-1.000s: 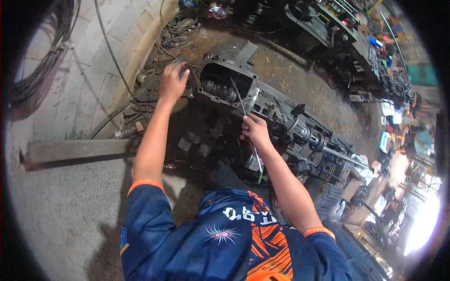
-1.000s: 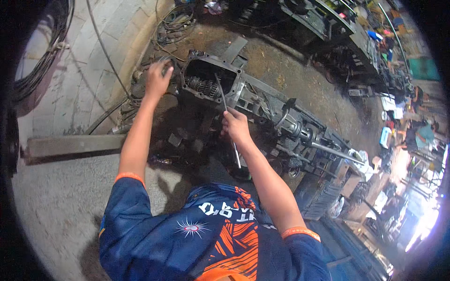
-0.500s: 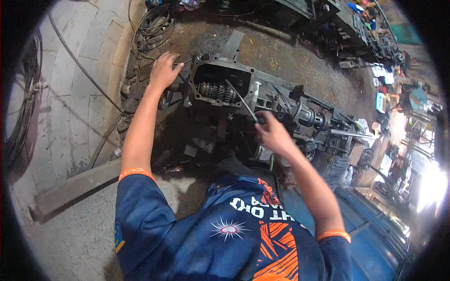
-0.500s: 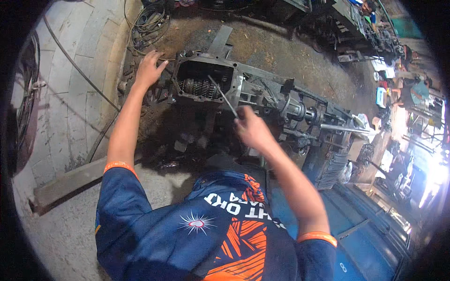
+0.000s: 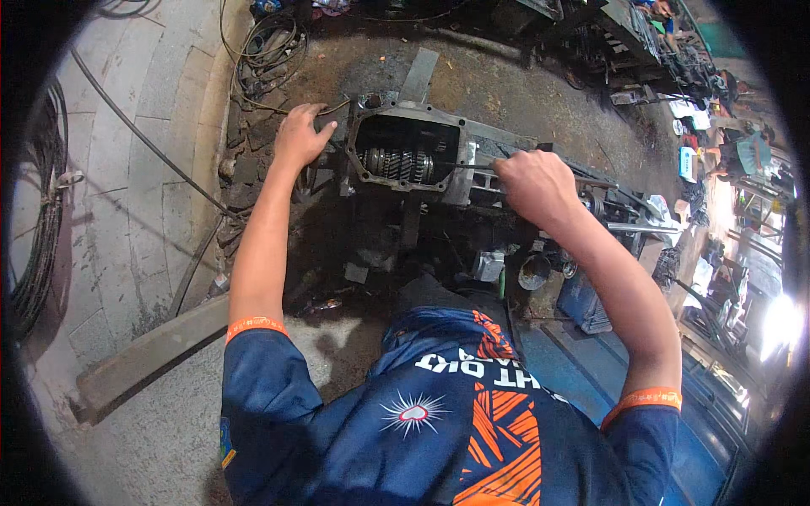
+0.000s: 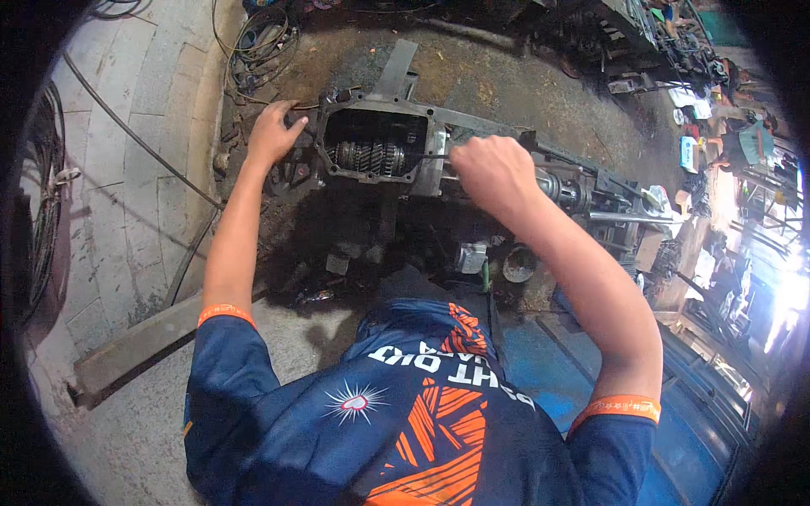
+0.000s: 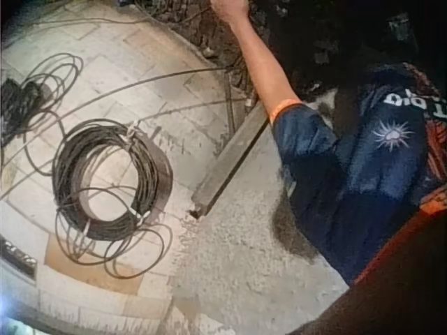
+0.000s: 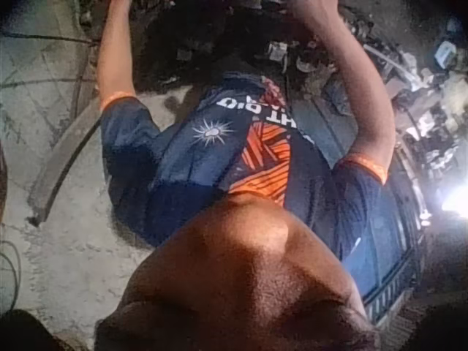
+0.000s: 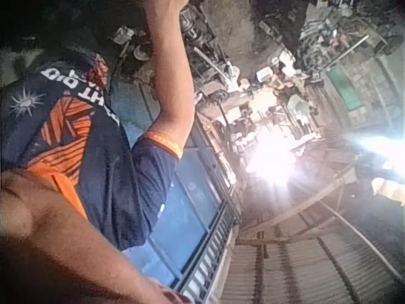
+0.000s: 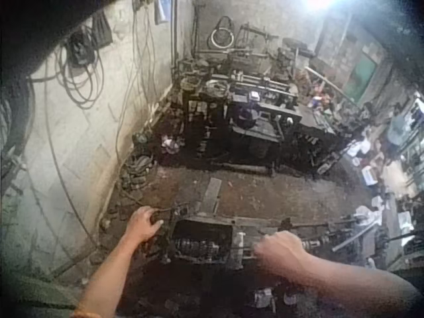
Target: The person operates a lathe machine to process and shape a metal rod, checking the results and organizing finished pieces.
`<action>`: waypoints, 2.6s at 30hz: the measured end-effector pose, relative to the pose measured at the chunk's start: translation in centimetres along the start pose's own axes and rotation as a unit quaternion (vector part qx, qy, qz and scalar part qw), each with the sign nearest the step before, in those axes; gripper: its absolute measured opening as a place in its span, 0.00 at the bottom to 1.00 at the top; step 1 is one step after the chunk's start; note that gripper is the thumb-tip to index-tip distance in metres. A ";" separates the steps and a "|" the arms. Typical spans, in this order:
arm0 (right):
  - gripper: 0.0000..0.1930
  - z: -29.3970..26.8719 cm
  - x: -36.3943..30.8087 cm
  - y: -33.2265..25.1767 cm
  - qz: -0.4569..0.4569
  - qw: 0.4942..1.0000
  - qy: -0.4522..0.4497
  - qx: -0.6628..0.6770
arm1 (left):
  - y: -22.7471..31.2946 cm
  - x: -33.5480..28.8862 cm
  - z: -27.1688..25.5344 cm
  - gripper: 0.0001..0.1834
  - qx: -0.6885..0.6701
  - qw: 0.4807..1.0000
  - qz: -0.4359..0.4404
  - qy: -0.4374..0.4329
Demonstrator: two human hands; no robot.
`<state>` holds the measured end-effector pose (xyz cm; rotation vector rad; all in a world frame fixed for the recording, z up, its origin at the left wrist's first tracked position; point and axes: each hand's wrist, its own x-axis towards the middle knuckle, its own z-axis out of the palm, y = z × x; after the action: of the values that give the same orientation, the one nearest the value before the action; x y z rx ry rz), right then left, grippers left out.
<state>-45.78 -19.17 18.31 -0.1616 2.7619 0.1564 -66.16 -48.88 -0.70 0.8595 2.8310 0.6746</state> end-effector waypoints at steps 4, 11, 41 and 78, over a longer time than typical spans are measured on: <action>0.05 0.8 0.0 0.9 -0.020 1.000 0.011 -0.009 | 0.3 0.1 -0.2 0.28 -0.009 1.000 -0.023 -0.009; 0.06 0.8 1.0 2.8 0.000 0.999 -0.037 0.029 | 0.8 0.2 -0.5 0.28 -0.011 0.999 -0.040 -0.024; 0.17 15.4 -20.4 -1.5 0.368 0.656 0.100 0.652 | 26.9 -11.9 10.6 0.18 -0.371 0.906 0.183 -0.093; 0.18 18.6 -22.8 7.8 0.151 0.766 0.176 0.600 | 39.7 -20.3 15.1 0.14 -0.350 0.935 0.028 0.059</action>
<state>-19.12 -6.94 10.16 0.6463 2.6003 -1.6623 -25.87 -24.81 2.86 0.7690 2.3474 1.6427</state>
